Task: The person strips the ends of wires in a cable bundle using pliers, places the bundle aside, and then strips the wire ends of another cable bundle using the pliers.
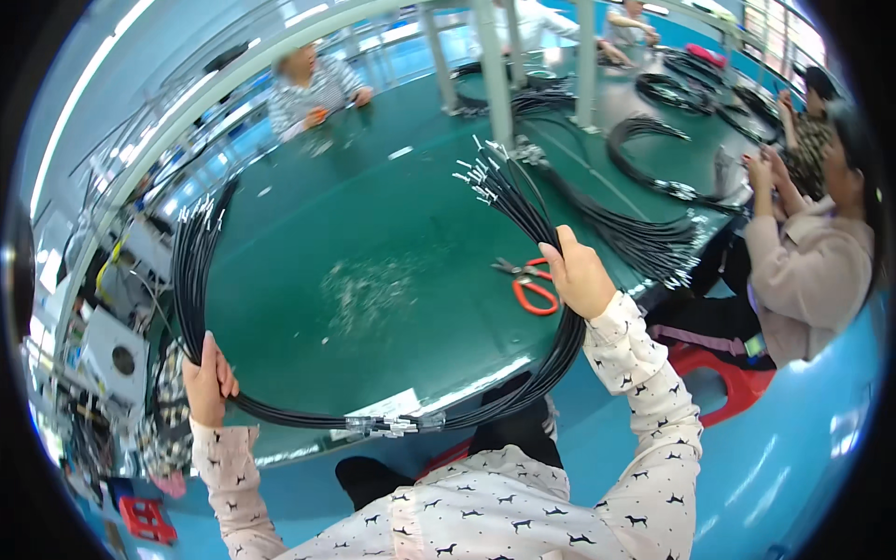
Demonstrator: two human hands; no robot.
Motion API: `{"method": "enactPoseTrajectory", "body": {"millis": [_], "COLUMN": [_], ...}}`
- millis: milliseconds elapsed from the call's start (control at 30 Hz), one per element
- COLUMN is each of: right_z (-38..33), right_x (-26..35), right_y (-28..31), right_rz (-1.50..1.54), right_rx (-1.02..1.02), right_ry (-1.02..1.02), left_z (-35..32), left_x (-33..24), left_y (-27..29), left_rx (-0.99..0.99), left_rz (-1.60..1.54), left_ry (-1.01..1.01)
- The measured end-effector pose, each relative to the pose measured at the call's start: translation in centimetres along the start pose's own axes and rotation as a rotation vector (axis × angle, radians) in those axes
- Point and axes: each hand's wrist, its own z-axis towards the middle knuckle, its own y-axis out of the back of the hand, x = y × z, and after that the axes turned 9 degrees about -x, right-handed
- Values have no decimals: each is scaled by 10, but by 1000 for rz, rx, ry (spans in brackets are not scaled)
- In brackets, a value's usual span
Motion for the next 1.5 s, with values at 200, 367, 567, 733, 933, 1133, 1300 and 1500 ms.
{"method": "enactPoseTrajectory", "body": {"millis": [200, 367, 567, 733, 933, 1133, 1300, 1500], "right_z": [-50, -99, -105, -50, 48, 78, 75, 67], "right_x": [-27, -27, -38, -47, -81, -170, -146, -137], "right_y": [122, 220, 255, 232, 189, 95, 122, 115], "right_rz": [-70, 74, 167, 321, 746, 1135, 1009, 969], "right_rx": [-313, -433, -589, -588, -906, -490, -115, -180], "right_ry": [-255, -582, -657, -620, -670, -986, -1006, -999], "left_z": [5, 45, 77, 143, 256, 235, 172, 123], "left_x": [-45, -53, -25, -53, -67, -18, 14, 47], "left_y": [-162, -322, -511, -623, -717, -686, -549, -493], "left_rx": [343, 803, 774, 552, -313, 395, 709, 779], "left_rz": [165, 372, 747, 1107, 1075, 960, 696, 631], "left_ry": [-222, -271, -489, -593, -1173, -1218, -1095, 204]}}
